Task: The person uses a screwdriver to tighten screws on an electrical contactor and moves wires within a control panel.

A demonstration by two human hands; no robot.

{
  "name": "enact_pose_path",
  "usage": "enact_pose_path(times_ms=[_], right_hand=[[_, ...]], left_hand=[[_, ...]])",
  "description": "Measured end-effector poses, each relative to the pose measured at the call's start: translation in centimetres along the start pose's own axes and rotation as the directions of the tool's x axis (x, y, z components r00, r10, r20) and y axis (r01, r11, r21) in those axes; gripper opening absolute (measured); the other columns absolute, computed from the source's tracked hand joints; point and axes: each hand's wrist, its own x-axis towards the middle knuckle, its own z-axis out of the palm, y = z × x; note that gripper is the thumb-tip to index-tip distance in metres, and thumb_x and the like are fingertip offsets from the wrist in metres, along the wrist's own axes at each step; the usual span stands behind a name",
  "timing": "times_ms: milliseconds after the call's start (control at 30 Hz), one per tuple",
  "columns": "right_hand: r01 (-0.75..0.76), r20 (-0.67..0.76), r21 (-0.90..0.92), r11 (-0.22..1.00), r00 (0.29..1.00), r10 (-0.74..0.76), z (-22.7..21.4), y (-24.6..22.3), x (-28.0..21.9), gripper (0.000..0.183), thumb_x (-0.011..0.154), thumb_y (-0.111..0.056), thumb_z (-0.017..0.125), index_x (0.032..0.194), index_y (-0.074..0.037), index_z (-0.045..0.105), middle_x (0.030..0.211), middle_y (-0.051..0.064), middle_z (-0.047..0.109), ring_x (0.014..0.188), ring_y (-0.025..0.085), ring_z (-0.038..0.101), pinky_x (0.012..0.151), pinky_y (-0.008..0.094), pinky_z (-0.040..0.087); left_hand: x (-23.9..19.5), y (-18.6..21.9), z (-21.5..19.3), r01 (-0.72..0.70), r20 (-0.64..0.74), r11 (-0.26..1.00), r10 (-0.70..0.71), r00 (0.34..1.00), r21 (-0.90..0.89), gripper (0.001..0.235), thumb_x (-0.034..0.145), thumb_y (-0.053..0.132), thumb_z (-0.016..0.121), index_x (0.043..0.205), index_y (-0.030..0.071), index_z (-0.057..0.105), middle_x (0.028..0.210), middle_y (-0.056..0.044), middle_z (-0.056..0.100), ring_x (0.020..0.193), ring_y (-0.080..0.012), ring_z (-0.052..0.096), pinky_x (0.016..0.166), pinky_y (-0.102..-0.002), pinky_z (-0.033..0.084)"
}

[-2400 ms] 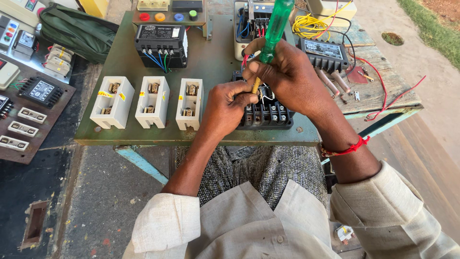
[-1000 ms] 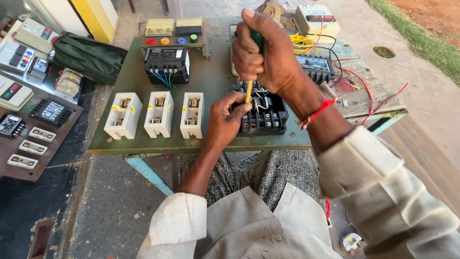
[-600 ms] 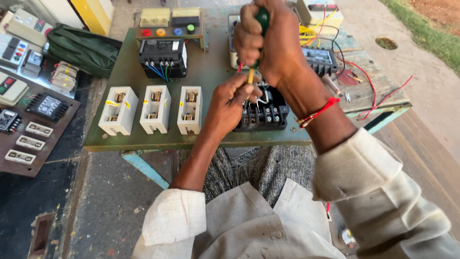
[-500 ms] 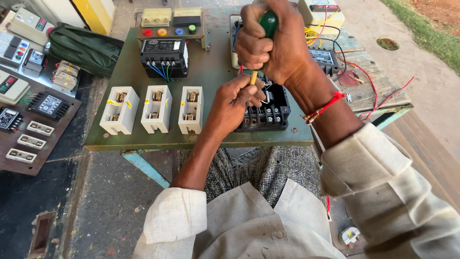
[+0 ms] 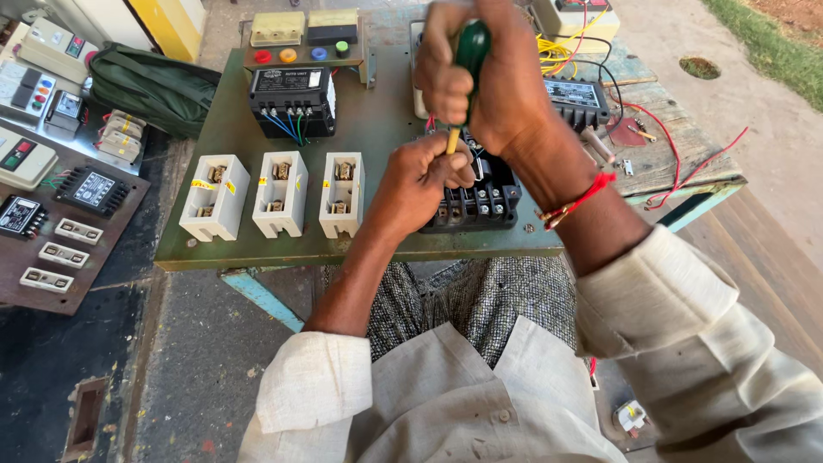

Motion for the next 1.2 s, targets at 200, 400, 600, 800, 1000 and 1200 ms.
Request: enact_pose_path(times_ms=[200,400,600,800,1000,1200], right_hand=[[0.085,-0.246,-0.803,0.59,0.855,-0.457,1.7,1.6,-1.8,0.051,0.115,-0.047,0.036,0.095,-0.003,0.052,0.083,0.004,0.051,0.07,0.019,0.048,0.064,0.033,0.044],[-0.027,0.052,0.139,0.99,0.998,0.02,0.3,0.5,-0.3,0.06,0.117,-0.054,0.043,0.085,-0.004,0.056,0.06,-0.001,0.046,0.05,0.01,0.039,0.049,0.028,0.033],[0.078,-0.388,-0.64,0.765,0.826,-0.409,2.4,1.9,-1.5,0.057,0.107,-0.061,0.041,0.098,-0.008,0.06,0.086,0.004,0.056,0.074,0.015,0.051,0.067,0.032,0.043],[0.005,-0.097,0.17,0.985,0.995,0.012,0.4,1.2,-0.5,0.068,0.117,-0.061,0.045,0.078,-0.007,0.056,0.064,-0.001,0.047,0.053,0.009,0.041,0.049,0.026,0.033],[0.151,-0.339,-0.43,0.89,0.887,-0.314,0.5,2.9,-1.7,0.07,0.105,-0.07,0.04,0.102,-0.004,0.059,0.086,0.006,0.057,0.077,0.021,0.055,0.072,0.037,0.047],[-0.001,-0.287,0.104,0.995,0.957,0.031,-0.9,2.3,-0.3,0.071,0.114,-0.07,0.037,0.075,-0.012,0.05,0.057,-0.007,0.038,0.044,0.008,0.033,0.039,0.025,0.025]], left_hand=[[0.3,-0.8,0.9,0.04,-0.137,0.99,-0.059,0.989,-0.132,0.013,0.1,0.009,0.067,0.093,-0.002,0.067,0.075,-0.004,0.067,0.07,-0.0107,0.067,0.066,-0.029,0.06],[-0.2,-0.7,0.2,-0.049,0.029,0.961,0.06,0.998,-0.273,0.013,0.105,0.009,0.057,0.1,-0.001,0.065,0.091,-0.001,0.07,0.088,-0.0066,0.071,0.083,-0.028,0.064],[-0.3,-0.2,1.4,-0.065,-0.21,0.993,0.086,0.974,0.104,0.008,0.098,0.006,0.067,0.093,-0.001,0.068,0.078,-0.007,0.071,0.074,-0.0099,0.067,0.067,-0.029,0.057],[-0.6,0.2,1.1,-0.134,-0.122,0.985,0.147,0.982,0.104,0.007,0.1,0.001,0.059,0.103,-0.004,0.063,0.085,-0.005,0.071,0.081,-0.0081,0.07,0.075,-0.028,0.057],[-0.5,-0.1,1.6,-0.018,-0.224,1.0,0.021,0.974,0.018,0.009,0.099,0.001,0.061,0.098,-0.002,0.07,0.081,-0.008,0.073,0.075,-0.01,0.07,0.07,-0.029,0.061],[-0.6,0.1,0.7,-0.134,-0.113,0.986,0.145,0.983,0.099,0.015,0.097,-0.002,0.061,0.111,-0.004,0.067,0.091,-0.008,0.075,0.087,-0.0103,0.067,0.078,-0.029,0.055]])
